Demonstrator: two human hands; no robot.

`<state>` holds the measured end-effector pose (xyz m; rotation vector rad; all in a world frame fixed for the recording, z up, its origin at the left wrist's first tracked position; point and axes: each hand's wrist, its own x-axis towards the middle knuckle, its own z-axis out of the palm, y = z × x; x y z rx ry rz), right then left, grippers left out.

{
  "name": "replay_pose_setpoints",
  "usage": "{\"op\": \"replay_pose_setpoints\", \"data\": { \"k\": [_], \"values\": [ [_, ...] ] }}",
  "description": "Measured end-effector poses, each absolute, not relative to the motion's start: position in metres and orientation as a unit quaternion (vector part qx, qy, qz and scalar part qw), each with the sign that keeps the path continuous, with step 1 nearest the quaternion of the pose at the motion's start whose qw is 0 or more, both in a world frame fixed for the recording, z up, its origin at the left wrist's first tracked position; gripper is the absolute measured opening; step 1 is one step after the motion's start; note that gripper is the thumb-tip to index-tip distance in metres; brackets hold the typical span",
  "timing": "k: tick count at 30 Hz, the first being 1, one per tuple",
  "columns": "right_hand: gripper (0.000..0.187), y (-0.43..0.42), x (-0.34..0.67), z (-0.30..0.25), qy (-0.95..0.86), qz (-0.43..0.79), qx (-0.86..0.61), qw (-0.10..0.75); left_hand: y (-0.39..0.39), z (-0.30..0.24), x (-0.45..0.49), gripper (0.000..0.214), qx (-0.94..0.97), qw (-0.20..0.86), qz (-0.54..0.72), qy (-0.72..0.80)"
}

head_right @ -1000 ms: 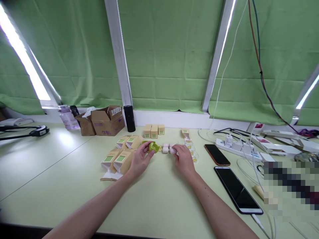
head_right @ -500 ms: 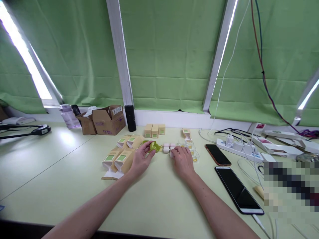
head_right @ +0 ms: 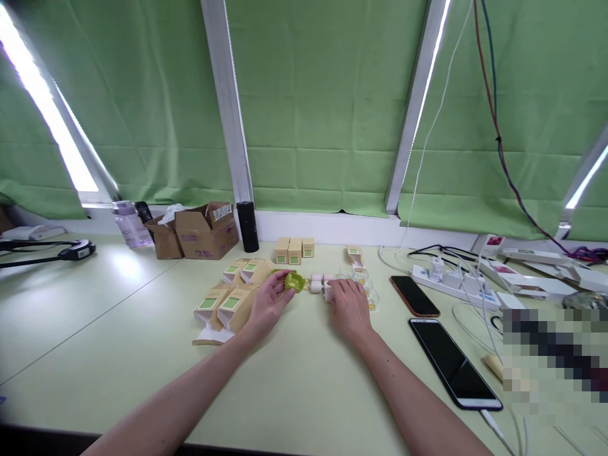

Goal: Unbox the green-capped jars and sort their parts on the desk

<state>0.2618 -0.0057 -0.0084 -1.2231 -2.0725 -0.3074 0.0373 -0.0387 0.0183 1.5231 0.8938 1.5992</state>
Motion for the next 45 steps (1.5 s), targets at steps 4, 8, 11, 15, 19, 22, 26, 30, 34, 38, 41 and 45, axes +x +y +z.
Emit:
{"op": "replay_pose_setpoints", "data": {
  "k": [4,8,11,15,19,22,26,30,34,38,41,45],
  "values": [
    [0.039,-0.013,0.262,0.000,-0.789,-0.093,-0.438,0.420,-0.041,0.021,0.037,0.046,0.595,0.389,0.621,0.330],
    [0.032,-0.026,0.254,0.006,-0.788,-0.056,-0.356,0.498,-0.046,0.025,0.041,0.048,0.601,0.405,0.617,0.306],
    [0.034,-0.036,0.245,0.009,-0.787,-0.016,-0.314,0.531,-0.052,0.029,0.047,0.048,0.612,0.416,0.605,0.295],
    [0.044,-0.045,0.237,0.011,-0.773,0.029,-0.286,0.565,-0.056,0.030,0.051,0.046,0.615,0.414,0.604,0.292],
    [0.049,-0.047,0.234,0.009,-0.765,0.049,-0.273,0.582,-0.056,0.025,0.054,0.046,0.623,0.392,0.610,0.295],
    [0.047,-0.045,0.232,0.006,-0.764,0.039,-0.278,0.582,-0.056,0.023,0.056,0.048,0.633,0.352,0.618,0.307],
    [0.046,-0.043,0.231,0.004,-0.765,0.022,-0.262,0.588,-0.060,0.023,0.058,0.055,0.660,0.313,0.600,0.327],
    [0.046,-0.043,0.231,0.006,-0.767,0.013,-0.263,0.585,-0.064,0.026,0.059,0.059,0.696,0.269,0.574,0.335],
    [0.049,-0.045,0.231,0.010,-0.771,-0.012,-0.262,0.580,-0.066,0.025,0.059,0.053,0.716,0.230,0.554,0.358],
    [0.050,-0.047,0.232,0.012,-0.777,-0.027,-0.261,0.572,-0.064,0.021,0.058,0.056,0.714,0.205,0.554,0.376],
    [0.049,-0.048,0.233,0.013,-0.779,-0.027,-0.276,0.562,-0.062,0.019,0.056,0.053,0.717,0.194,0.553,0.377],
    [0.047,-0.050,0.234,0.015,-0.779,-0.016,-0.285,0.558,-0.063,0.022,0.055,0.046,0.722,0.186,0.550,0.376]
  ]
}}
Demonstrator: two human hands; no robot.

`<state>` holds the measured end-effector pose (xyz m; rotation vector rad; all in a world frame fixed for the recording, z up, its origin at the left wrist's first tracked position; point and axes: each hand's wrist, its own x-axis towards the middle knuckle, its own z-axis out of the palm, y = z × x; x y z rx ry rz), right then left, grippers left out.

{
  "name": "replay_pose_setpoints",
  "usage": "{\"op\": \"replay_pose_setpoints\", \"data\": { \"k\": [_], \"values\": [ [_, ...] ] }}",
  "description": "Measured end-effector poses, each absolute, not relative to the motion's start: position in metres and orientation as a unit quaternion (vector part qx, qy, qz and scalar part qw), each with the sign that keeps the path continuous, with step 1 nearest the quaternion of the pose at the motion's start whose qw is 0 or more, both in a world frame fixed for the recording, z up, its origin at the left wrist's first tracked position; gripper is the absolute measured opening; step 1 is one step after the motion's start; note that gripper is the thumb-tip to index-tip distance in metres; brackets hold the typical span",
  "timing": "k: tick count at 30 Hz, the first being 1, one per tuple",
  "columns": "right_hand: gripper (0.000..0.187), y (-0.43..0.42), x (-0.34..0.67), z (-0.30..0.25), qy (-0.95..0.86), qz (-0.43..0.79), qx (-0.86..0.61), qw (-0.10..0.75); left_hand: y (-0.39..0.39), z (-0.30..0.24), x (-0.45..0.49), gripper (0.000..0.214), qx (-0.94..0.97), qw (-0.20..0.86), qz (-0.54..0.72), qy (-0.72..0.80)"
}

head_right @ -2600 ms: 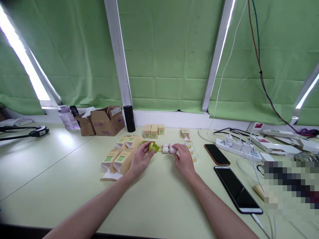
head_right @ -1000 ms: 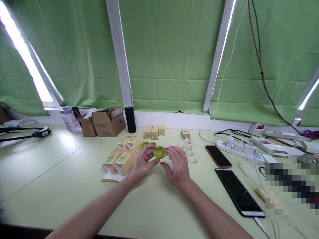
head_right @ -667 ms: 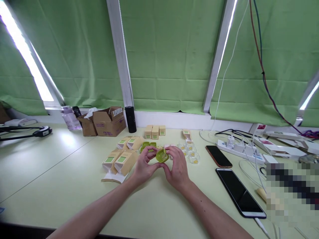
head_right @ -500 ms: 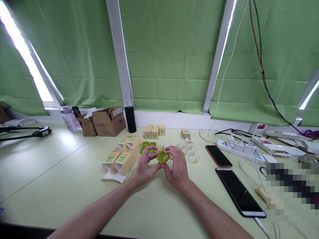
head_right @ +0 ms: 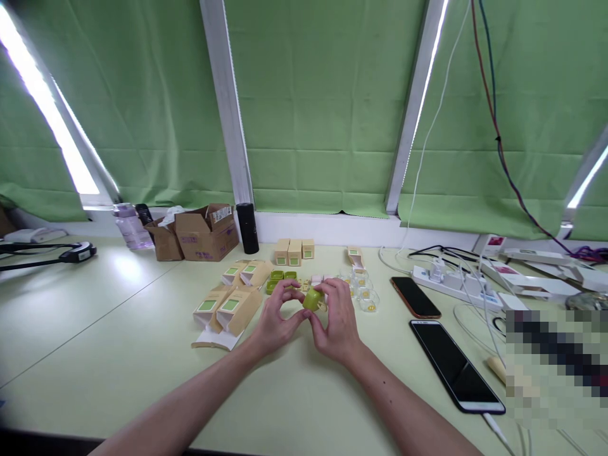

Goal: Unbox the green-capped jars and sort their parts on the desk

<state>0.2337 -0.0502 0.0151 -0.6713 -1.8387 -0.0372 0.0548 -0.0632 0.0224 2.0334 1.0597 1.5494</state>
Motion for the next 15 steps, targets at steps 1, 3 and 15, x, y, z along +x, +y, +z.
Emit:
{"op": "replay_pose_setpoints", "data": {
  "k": [1,3,15],
  "values": [
    [0.047,-0.0508,0.2338,0.0159,-0.779,-0.013,-0.286,0.558,-0.0639,0.0238,0.0545,0.044,0.723,0.188,0.549,0.375],
    [0.046,-0.0515,0.2341,0.0174,-0.779,-0.010,-0.289,0.557,-0.0653,0.0266,0.0542,0.038,0.723,0.196,0.546,0.376],
    [0.041,-0.0484,0.2365,0.0154,-0.780,0.017,-0.288,0.555,-0.0634,0.0249,0.0540,0.017,0.729,0.243,0.526,0.364]
  ]
}}
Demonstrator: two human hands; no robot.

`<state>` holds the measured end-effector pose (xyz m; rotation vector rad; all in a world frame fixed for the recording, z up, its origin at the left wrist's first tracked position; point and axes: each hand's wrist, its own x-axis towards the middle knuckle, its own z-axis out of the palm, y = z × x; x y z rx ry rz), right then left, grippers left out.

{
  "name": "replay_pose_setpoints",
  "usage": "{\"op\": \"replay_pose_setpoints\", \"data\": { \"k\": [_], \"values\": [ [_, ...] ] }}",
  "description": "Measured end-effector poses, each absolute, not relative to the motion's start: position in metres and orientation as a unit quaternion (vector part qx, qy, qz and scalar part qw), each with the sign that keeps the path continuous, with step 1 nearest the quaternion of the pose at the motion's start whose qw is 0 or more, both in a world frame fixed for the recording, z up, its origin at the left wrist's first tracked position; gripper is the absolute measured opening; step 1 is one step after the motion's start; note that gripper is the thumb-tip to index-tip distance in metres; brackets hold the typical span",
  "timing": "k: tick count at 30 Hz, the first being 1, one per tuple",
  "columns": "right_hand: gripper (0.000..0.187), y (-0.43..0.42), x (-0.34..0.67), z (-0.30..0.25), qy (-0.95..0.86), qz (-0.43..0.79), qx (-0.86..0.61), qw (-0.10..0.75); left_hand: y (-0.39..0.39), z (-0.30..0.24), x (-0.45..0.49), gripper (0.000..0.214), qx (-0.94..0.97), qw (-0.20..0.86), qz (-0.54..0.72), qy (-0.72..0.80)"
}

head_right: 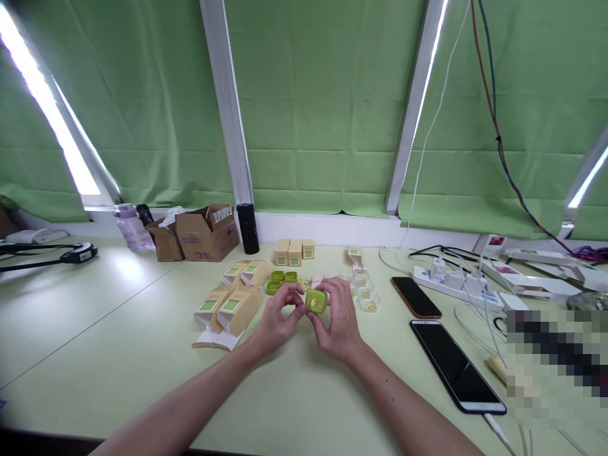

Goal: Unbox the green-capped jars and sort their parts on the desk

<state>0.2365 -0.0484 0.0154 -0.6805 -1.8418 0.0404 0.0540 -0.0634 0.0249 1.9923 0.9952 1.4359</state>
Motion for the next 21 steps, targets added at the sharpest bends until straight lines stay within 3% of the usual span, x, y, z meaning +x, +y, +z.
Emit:
{"op": "replay_pose_setpoints", "data": {
  "k": [8,15,21],
  "values": [
    [0.041,-0.0473,0.2341,0.0126,-0.780,0.056,-0.276,0.559,-0.0615,0.0216,0.0518,0.016,0.715,0.322,0.512,0.351],
    [0.035,-0.0482,0.2354,0.0127,-0.773,0.095,-0.285,0.558,-0.0596,0.0211,0.0477,0.028,0.744,0.194,0.537,0.347],
    [0.042,-0.0470,0.2370,0.0091,-0.767,0.113,-0.296,0.559,-0.0617,0.0241,0.0493,0.022,0.754,0.120,0.543,0.350]
  ]
}}
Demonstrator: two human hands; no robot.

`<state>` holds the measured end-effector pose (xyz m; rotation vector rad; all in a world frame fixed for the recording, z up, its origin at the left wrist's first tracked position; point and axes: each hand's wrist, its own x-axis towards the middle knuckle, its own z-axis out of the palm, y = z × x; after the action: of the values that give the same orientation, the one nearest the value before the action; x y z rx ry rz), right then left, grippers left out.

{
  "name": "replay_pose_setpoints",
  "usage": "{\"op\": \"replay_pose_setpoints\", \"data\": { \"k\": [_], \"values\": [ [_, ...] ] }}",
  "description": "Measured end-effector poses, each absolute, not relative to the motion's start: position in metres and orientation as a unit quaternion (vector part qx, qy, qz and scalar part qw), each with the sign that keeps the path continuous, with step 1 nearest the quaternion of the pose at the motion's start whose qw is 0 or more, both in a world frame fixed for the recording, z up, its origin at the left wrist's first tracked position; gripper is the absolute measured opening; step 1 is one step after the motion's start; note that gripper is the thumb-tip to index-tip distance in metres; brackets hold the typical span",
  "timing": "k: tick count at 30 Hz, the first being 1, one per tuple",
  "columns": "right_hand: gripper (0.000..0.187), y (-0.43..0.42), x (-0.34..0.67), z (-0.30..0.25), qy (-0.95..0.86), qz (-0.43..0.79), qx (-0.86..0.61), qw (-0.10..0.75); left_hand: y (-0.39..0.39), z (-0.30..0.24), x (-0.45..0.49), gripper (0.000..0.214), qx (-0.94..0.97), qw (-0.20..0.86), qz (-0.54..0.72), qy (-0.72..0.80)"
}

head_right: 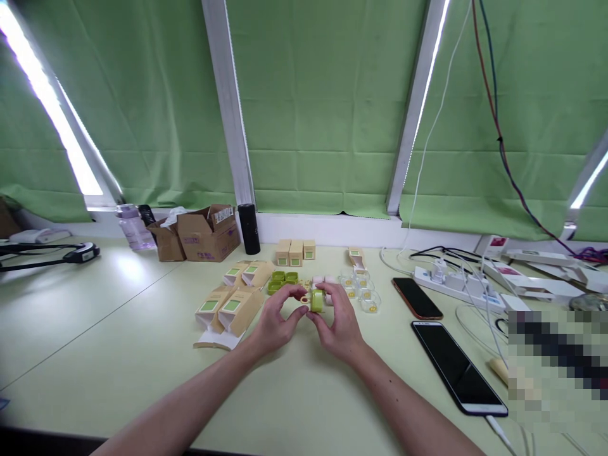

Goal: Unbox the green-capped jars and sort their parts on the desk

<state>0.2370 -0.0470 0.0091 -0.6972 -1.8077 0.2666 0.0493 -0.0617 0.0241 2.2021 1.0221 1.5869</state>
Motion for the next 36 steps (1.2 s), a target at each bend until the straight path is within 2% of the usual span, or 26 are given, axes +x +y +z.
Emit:
{"op": "replay_pose_setpoints", "data": {
  "k": [7,15,24,36],
  "values": [
    [0.040,-0.0472,0.2336,0.0082,-0.758,0.186,-0.272,0.563,-0.0624,0.0271,0.0514,0.009,0.755,0.088,0.548,0.348],
    [0.040,-0.0502,0.2339,0.0071,-0.746,0.248,-0.257,0.562,-0.0612,0.0270,0.0505,0.007,0.739,0.088,0.565,0.355],
    [0.040,-0.0465,0.2356,0.0040,-0.749,0.267,-0.251,0.552,-0.0567,0.0278,0.0488,0.005,0.703,0.184,0.569,0.386],
    [0.040,-0.0455,0.2364,0.0014,-0.756,0.258,-0.246,0.549,-0.0568,0.0266,0.0493,0.007,0.676,0.262,0.561,0.399]
  ]
}}
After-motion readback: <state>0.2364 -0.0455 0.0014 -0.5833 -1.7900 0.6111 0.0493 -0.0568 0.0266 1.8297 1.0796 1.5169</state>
